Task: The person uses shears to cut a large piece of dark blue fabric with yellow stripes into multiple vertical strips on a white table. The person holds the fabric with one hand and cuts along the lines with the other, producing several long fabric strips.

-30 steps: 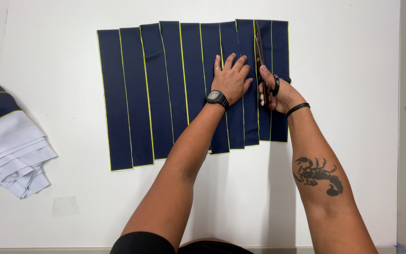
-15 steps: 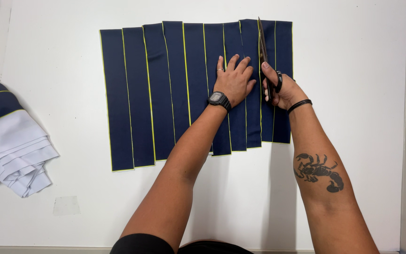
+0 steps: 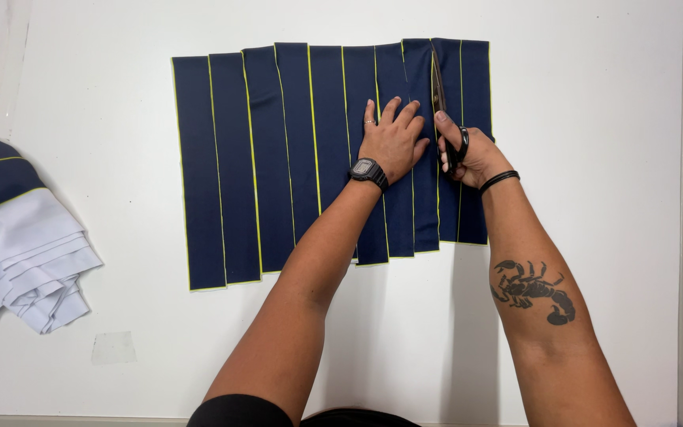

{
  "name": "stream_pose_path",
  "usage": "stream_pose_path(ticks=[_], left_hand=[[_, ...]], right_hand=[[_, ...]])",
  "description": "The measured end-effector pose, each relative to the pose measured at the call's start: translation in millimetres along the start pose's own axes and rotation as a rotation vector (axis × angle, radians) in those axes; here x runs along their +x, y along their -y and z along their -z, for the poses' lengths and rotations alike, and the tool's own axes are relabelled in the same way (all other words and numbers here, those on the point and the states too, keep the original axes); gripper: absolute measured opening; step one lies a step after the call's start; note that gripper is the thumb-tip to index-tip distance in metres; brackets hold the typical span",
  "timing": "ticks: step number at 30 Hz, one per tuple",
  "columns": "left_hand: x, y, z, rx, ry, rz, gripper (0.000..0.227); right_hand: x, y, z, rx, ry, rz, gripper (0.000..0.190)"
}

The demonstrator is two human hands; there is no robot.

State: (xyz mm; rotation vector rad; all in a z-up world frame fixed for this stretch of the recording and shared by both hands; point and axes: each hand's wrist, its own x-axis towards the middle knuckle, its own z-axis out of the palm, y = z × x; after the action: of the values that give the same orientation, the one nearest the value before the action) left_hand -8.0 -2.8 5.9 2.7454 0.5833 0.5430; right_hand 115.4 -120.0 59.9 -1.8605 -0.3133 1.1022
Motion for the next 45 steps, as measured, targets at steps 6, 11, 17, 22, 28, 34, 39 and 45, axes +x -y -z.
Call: stream_pose_path(ticks=[6, 11, 17, 22, 28, 34, 39, 45], left_hand=[[-2, -1, 0, -0.011, -0.01, 0.001, 0.038], [-1, 0, 2, -0.012, -0.002, 0.003, 0.036], [0, 0, 0, -0.02, -0.004, 0.006, 0.037], [0, 1, -1, -0.032, 0.0, 0.01, 0.038], [0, 0, -4, -0.015, -0.001, 0.004, 0.037], [5, -3, 2, 0.001, 0.003, -0.001, 0.04], [-2, -25, 15, 0.107, 0.011, -0.034, 0.039], [-93, -149, 29, 0.06, 0.312, -0.258, 0.063]], right_hand=[[3, 18, 7, -0.057, 0.046, -0.05, 0.07], [12, 25, 3, -0.07, 0.03, -0.036, 0.07], [18, 24, 2, -0.044, -0.002, -0.015, 0.066], [21, 15, 4, -0.029, -0.048, 0.017, 0.062], [9, 27, -1, -0.076, -0.037, 0.021, 0.055], [-102, -38, 30, -0.223, 0.045, 0.338, 0.044], [-262, -190, 37, -0.25, -0.249, 0.272, 0.044], [-377, -298, 31, 0.128, -0.404, -0.022, 0.052]])
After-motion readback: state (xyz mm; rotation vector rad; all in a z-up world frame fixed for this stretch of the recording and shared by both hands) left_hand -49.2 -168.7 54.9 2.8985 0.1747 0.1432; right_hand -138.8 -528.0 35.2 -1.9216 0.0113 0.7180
